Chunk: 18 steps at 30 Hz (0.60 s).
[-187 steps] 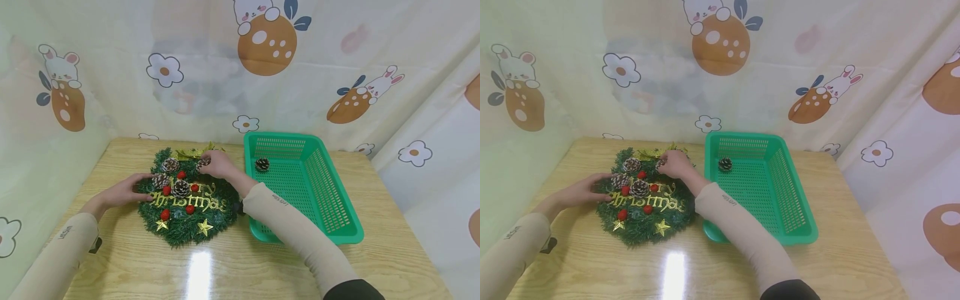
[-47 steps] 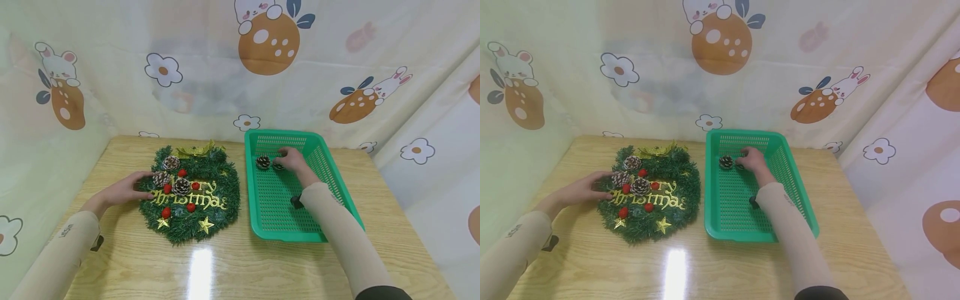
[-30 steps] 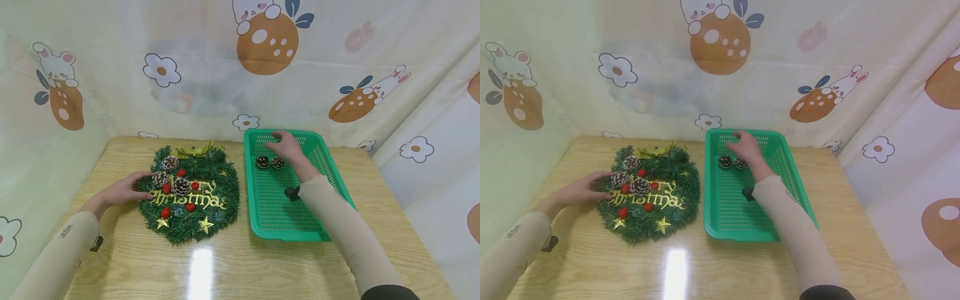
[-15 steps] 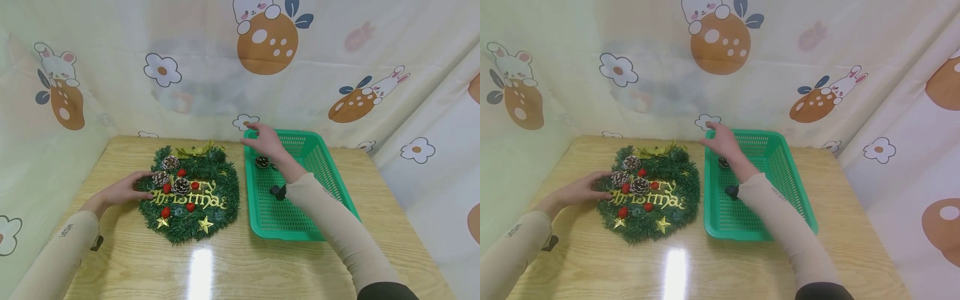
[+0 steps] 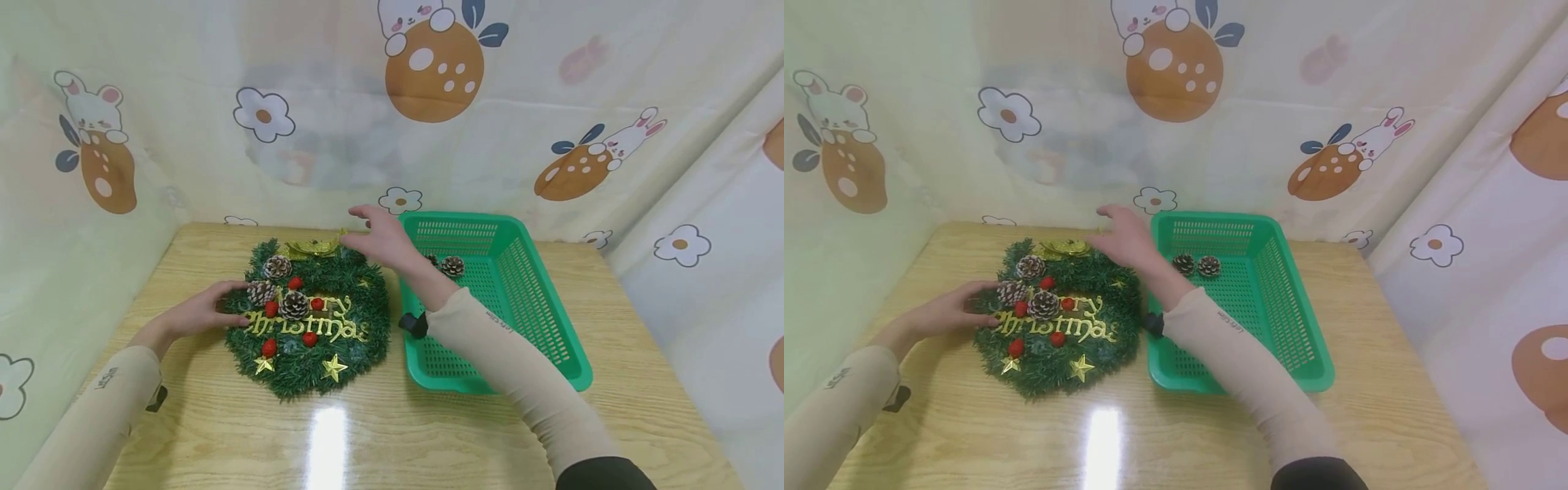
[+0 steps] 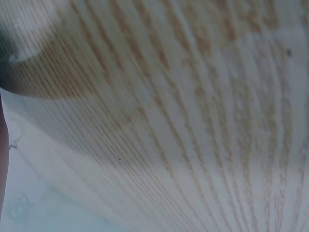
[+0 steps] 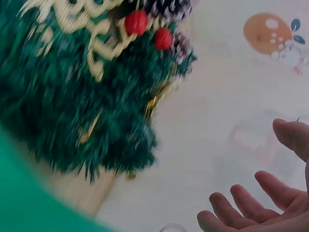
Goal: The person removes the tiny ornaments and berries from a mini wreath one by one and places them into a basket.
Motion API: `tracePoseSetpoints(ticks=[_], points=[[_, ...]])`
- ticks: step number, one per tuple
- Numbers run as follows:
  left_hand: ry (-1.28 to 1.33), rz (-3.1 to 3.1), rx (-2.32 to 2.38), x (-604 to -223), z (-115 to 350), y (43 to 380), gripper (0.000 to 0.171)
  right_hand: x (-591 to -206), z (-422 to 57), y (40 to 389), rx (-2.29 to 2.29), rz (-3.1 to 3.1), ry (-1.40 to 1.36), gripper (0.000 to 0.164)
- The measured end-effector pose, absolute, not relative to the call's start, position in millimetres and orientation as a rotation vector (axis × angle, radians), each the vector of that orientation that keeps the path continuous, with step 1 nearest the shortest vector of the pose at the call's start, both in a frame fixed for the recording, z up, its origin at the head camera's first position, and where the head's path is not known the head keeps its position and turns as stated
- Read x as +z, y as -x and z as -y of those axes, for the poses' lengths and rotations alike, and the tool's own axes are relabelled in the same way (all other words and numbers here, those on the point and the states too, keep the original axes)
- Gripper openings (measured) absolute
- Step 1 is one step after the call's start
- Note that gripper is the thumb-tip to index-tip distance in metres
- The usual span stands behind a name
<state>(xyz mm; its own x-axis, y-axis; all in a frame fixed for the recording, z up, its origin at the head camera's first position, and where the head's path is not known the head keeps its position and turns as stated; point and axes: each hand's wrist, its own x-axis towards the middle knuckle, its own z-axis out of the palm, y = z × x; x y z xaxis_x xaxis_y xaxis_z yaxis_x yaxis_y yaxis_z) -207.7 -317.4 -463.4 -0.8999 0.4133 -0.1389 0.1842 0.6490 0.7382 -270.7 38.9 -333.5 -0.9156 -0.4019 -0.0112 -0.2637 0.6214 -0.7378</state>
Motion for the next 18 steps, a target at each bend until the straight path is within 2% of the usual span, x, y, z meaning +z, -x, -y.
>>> tracePoseSetpoints(ticks=[10,18], points=[[-0.463,-2.566,1.108,-465.1,319.1,206.9,0.082,-352.6,3.6,253.8,-1.13,-2.616,0.587,0.064],[-0.455,-2.564,1.105,-464.7,319.1,208.0,0.081,-367.6,20.2,238.2,-1.057,-2.593,0.654,0.062]])
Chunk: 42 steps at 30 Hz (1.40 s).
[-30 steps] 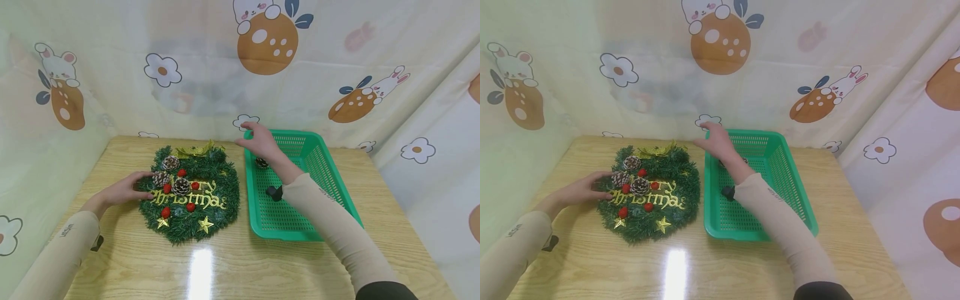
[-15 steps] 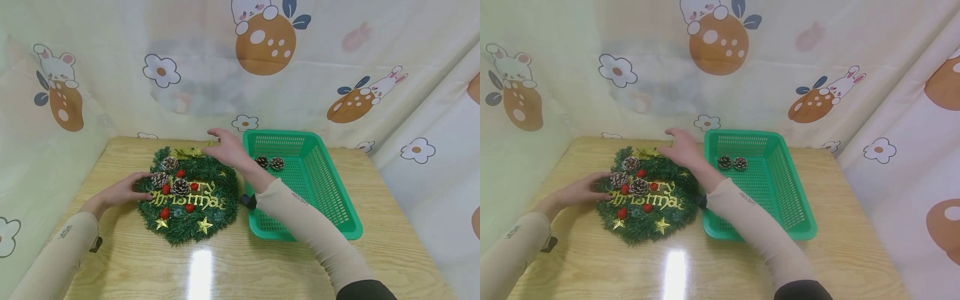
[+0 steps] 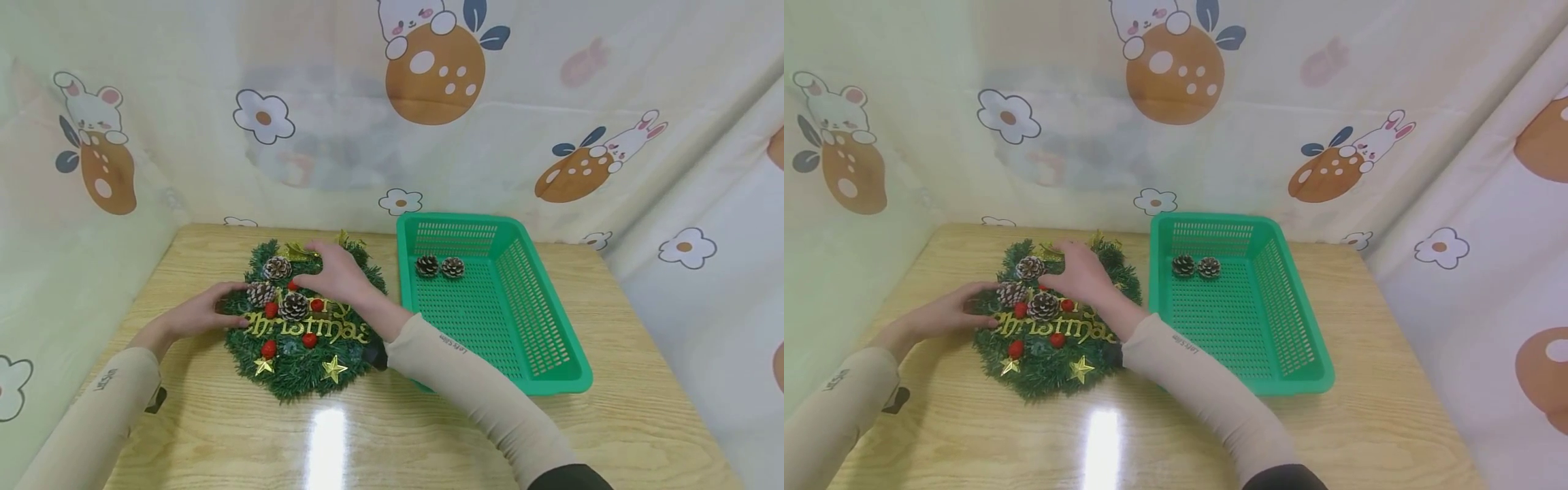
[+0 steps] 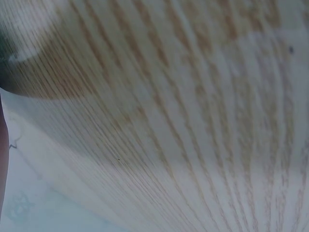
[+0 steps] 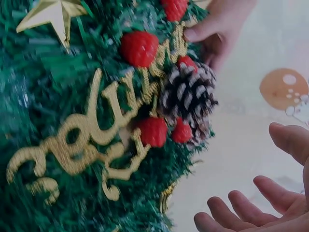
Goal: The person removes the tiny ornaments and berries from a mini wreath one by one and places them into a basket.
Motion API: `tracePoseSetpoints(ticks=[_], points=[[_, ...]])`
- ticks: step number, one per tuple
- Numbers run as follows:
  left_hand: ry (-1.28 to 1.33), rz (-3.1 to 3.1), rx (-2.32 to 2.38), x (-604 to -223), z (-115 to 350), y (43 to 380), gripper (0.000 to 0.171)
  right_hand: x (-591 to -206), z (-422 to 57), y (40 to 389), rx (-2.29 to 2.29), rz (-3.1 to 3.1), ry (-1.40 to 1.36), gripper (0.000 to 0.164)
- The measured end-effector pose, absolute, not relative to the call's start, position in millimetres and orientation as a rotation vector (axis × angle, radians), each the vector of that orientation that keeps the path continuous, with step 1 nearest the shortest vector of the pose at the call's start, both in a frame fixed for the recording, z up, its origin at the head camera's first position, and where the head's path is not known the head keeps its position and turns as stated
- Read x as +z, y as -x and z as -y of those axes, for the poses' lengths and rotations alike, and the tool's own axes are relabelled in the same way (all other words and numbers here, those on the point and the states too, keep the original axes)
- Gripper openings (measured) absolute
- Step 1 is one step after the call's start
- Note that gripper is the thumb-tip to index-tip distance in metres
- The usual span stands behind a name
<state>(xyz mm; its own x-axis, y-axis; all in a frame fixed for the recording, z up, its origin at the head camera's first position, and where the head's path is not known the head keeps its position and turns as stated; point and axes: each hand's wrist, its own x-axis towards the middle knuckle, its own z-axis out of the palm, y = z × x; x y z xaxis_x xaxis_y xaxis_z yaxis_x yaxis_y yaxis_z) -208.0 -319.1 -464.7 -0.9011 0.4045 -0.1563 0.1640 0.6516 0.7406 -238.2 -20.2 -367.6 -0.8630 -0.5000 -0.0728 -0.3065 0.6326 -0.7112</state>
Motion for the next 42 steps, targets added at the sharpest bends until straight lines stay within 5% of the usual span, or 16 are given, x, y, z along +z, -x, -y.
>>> tracePoseSetpoints(ticks=[42], points=[[-0.486,-2.545,1.137,-456.7,315.5,203.9,0.078,-407.4,45.4,210.3,-0.821,-2.629,0.71,0.046]])
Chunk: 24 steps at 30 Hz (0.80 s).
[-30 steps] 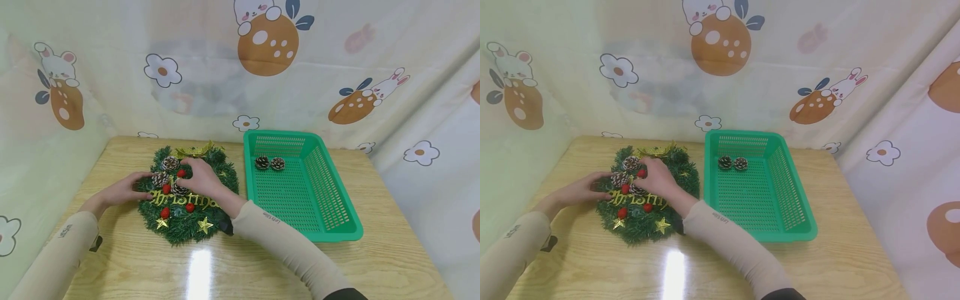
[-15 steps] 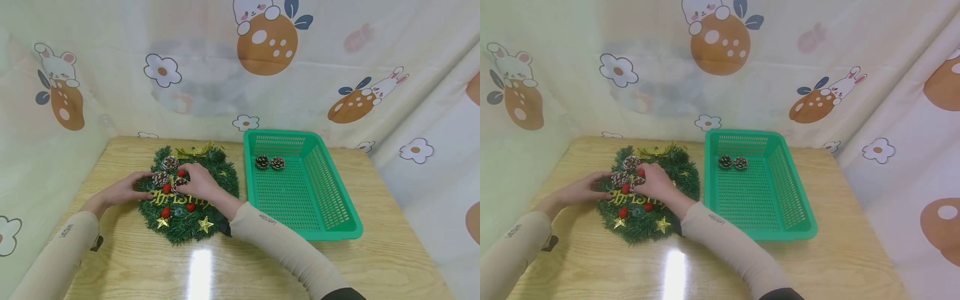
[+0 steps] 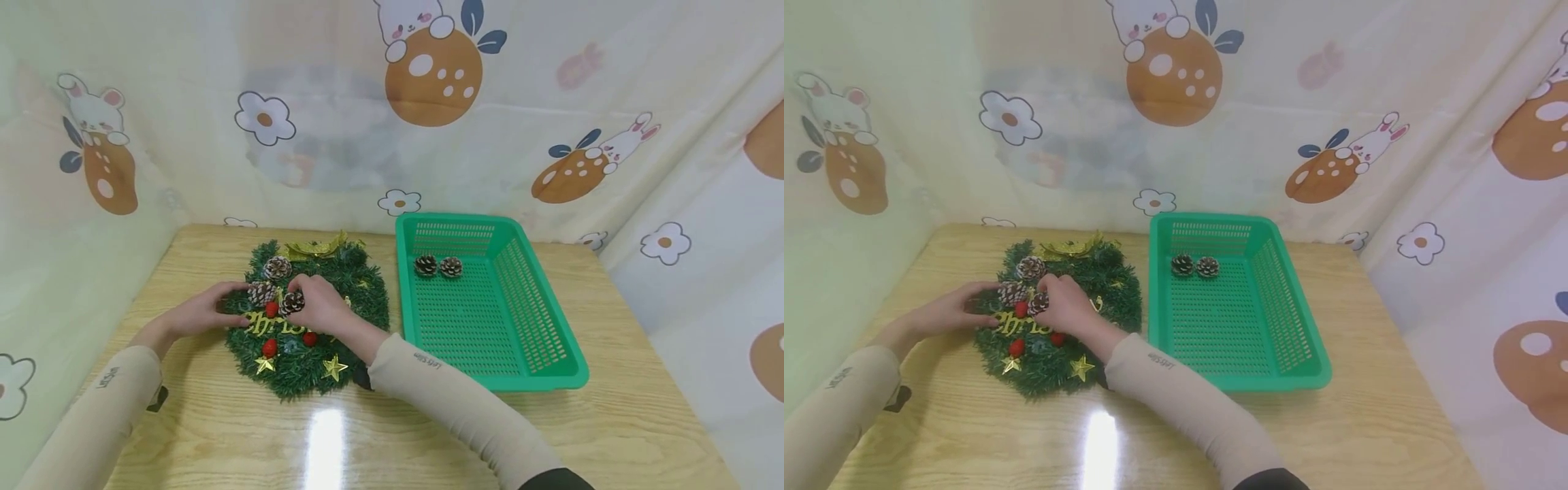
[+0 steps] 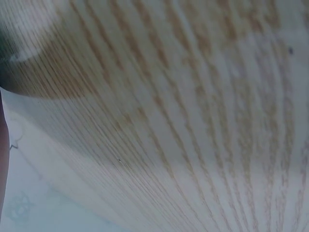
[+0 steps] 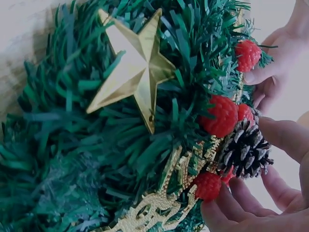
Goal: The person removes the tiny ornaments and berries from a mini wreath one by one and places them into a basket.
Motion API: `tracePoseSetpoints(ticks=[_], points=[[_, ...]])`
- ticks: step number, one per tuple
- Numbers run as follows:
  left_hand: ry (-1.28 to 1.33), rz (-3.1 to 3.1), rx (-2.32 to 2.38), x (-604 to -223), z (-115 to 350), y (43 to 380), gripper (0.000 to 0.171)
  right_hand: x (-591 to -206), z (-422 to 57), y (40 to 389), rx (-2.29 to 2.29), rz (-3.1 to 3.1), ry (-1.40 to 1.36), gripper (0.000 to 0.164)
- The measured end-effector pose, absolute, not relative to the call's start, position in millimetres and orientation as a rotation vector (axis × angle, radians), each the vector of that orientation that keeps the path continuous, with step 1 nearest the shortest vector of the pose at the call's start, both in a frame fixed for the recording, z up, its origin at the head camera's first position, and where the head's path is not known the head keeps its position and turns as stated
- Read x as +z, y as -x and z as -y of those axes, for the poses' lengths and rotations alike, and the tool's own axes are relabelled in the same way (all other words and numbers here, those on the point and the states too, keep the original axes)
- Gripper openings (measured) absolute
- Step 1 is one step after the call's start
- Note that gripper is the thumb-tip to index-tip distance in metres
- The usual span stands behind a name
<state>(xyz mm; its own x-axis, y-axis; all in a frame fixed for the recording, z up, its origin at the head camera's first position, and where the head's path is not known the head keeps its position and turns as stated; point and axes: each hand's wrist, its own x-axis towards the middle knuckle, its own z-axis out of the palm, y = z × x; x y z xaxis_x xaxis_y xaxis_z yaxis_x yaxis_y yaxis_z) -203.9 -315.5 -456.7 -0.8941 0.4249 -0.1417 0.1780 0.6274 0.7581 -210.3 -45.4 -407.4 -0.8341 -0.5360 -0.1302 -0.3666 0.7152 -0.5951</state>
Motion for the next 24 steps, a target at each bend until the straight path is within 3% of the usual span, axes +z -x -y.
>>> tracePoseSetpoints(ticks=[24], points=[[-0.495,-2.555,1.132,-458.3,314.9,204.7,0.077,-403.9,45.1,210.4,-0.888,-2.663,0.727,0.041]])
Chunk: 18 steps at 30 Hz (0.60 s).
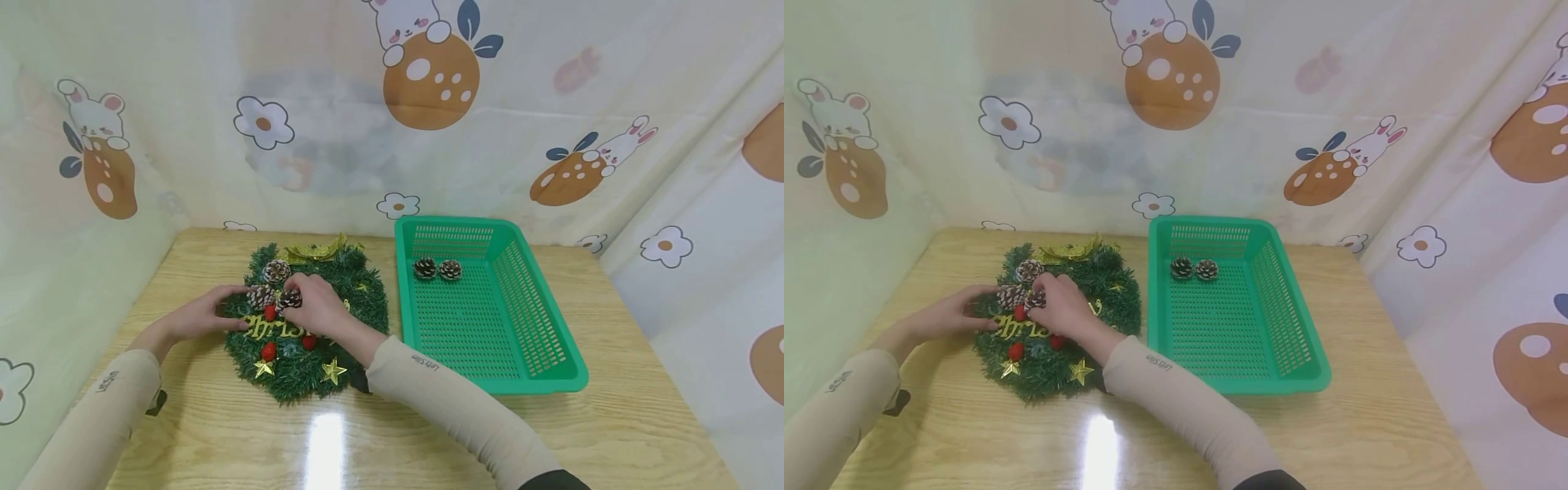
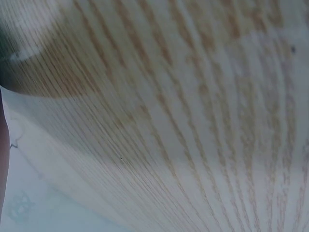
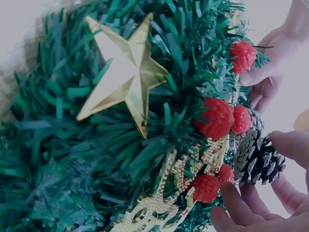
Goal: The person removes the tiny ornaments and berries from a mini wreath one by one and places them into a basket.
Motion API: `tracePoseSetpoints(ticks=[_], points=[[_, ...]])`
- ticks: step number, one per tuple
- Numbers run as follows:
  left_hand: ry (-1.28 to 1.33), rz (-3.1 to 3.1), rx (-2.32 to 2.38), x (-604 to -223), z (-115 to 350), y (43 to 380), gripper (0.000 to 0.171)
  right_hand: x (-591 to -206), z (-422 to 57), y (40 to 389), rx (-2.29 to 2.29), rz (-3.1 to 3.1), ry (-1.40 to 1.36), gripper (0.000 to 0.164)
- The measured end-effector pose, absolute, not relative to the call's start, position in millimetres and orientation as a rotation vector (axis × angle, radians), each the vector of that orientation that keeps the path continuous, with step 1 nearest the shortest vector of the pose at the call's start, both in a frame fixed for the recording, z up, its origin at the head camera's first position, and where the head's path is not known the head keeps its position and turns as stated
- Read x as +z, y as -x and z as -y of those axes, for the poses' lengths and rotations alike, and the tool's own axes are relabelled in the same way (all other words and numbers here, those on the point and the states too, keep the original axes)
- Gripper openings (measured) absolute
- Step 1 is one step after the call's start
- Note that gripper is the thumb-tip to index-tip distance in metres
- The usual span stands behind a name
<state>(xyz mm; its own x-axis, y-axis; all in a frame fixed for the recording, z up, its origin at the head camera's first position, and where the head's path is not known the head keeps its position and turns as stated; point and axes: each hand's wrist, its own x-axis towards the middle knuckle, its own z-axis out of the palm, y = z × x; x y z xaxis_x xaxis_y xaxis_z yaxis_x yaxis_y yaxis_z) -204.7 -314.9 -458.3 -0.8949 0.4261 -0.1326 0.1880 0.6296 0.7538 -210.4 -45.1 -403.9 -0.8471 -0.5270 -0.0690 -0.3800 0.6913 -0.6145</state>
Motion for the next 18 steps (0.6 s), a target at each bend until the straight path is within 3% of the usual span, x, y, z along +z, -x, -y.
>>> tracePoseSetpoints(ticks=[18], points=[[-0.475,-2.556,1.106,-458.7,314.5,204.8,0.077,-379.8,27.7,229.9,-1.133,-2.614,0.654,0.044]])
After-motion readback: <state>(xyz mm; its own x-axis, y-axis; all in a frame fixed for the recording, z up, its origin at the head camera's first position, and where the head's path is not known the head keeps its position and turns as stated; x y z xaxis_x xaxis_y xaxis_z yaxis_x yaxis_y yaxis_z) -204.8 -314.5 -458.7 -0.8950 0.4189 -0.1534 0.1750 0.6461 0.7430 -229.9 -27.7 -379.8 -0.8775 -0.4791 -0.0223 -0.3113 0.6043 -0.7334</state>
